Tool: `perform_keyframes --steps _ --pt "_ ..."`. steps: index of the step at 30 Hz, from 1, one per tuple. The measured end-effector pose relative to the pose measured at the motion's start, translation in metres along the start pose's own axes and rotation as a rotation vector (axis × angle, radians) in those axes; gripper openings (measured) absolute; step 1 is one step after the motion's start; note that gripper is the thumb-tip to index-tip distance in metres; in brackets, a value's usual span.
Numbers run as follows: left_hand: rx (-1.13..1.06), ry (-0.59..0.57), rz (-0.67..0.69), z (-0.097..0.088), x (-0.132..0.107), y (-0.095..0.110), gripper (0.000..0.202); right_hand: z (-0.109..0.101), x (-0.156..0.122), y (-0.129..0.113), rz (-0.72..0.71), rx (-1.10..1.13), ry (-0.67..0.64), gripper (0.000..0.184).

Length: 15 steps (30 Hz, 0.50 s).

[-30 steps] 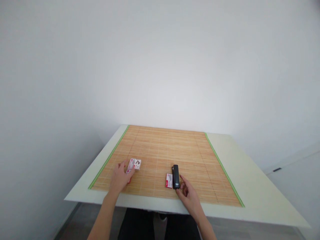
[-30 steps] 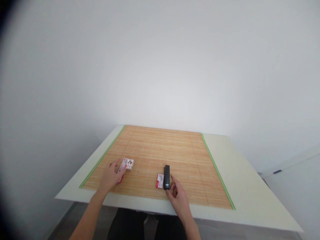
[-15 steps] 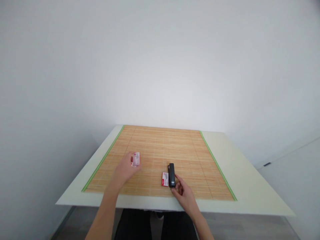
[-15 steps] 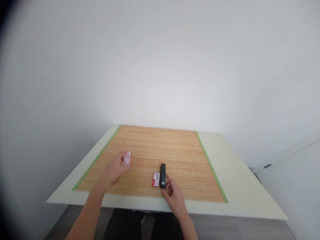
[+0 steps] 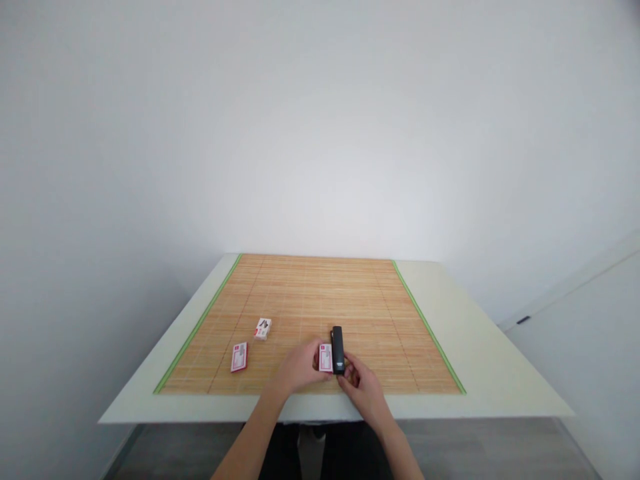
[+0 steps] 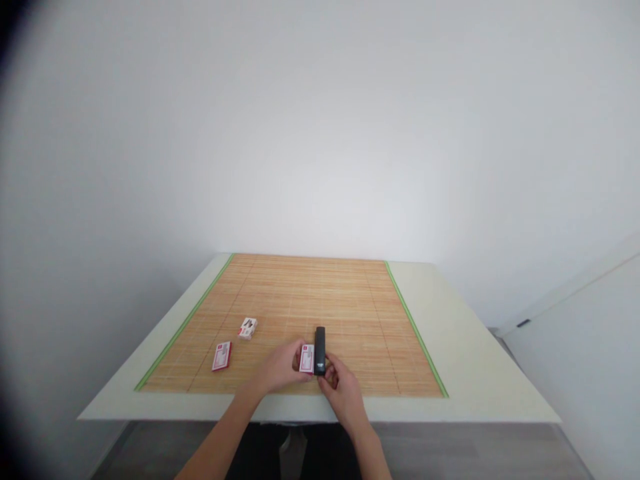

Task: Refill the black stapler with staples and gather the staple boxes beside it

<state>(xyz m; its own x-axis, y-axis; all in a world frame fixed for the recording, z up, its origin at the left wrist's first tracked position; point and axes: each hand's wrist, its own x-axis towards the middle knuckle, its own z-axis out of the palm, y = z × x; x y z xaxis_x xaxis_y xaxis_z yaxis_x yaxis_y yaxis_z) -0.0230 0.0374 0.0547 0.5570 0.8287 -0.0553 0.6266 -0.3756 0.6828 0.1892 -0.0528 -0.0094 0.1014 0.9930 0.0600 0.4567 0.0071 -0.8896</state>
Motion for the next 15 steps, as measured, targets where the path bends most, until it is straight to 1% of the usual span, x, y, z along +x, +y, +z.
perform_keyframes --steps 4,5,6,8,9,10,11,12,13,14,15 --pt "0.034 0.029 0.015 0.007 0.001 0.004 0.041 0.007 -0.002 -0.002 -0.003 -0.049 0.047 0.055" --pt "0.029 0.038 0.019 0.007 0.001 0.004 0.044 0.009 -0.003 -0.002 -0.004 -0.059 0.063 0.055" --pt "0.016 0.047 0.021 0.006 0.0 0.006 0.052 0.01 -0.004 -0.002 -0.005 -0.066 0.08 0.055" --pt "-0.04 0.076 -0.007 0.0 -0.006 0.012 0.079 0.012 -0.005 0.0 -0.007 -0.065 0.103 0.058" --pt "-0.085 0.091 -0.034 -0.004 -0.011 0.019 0.09 0.012 -0.006 0.001 -0.007 -0.055 0.107 0.061" --pt "-0.147 0.093 -0.053 -0.008 -0.019 0.028 0.096 0.011 -0.006 0.002 -0.006 -0.038 0.109 0.064" --pt "-0.222 0.076 -0.058 -0.011 -0.029 0.039 0.092 0.01 -0.006 0.004 -0.005 -0.013 0.107 0.067" --pt "-0.316 0.009 -0.007 -0.013 -0.042 0.054 0.077 0.009 -0.005 0.006 -0.003 0.013 0.103 0.069" --pt "-0.439 -0.133 0.104 -0.014 -0.056 0.07 0.063 0.008 -0.005 0.008 -0.001 0.037 0.098 0.07" --pt "-0.56 -0.369 0.261 -0.012 -0.071 0.088 0.06 0.007 -0.004 0.009 0.003 0.053 0.096 0.07" --pt "-0.611 -0.469 0.347 -0.009 -0.088 0.106 0.057 0.006 -0.004 0.011 0.006 0.06 0.091 0.069"
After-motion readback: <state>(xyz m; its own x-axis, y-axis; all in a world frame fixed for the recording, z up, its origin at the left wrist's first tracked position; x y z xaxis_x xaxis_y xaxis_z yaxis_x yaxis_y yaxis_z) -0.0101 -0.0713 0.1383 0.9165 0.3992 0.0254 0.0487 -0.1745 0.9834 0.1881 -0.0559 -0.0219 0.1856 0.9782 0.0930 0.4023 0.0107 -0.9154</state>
